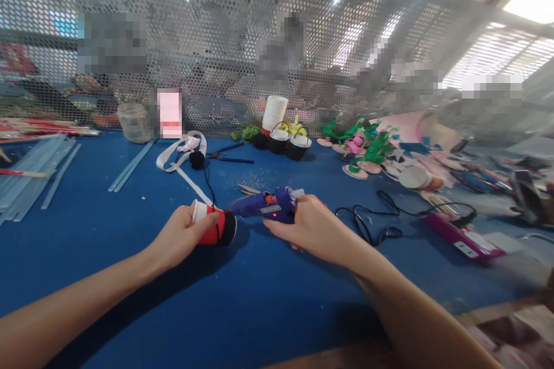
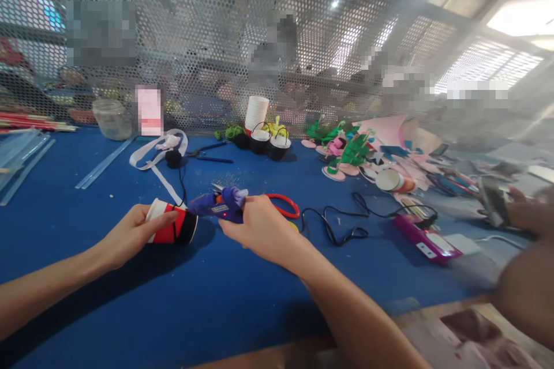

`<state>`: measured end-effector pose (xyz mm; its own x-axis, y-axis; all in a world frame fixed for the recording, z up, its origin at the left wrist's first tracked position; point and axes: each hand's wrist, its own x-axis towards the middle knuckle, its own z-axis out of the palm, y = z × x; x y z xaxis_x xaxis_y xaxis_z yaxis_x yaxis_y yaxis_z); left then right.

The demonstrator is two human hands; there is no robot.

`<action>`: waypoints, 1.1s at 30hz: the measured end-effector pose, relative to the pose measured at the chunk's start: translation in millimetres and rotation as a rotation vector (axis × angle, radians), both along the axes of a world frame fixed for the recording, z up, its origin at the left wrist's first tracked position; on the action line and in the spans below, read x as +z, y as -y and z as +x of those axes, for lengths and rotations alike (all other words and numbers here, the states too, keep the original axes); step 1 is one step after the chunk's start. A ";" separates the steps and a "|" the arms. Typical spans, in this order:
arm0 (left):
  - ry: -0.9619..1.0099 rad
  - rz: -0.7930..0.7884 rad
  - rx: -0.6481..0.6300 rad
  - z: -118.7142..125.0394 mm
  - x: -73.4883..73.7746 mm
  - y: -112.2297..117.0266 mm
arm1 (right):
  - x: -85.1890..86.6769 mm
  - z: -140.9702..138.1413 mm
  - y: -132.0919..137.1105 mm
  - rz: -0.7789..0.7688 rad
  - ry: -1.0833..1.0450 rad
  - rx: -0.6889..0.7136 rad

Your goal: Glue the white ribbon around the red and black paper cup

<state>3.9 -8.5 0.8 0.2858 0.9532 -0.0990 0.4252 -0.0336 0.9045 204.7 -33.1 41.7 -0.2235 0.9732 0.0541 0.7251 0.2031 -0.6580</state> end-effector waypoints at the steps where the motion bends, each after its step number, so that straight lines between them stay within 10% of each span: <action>1: -0.006 0.004 -0.001 0.1 0.4 0.2 | 0.3 -0.5 -0.3 0.000 0.005 -0.004; 33: 0.073 -0.055 0.071 0.7 0.2 -1.9 | -1.7 -1.1 4.8 0.145 0.123 0.033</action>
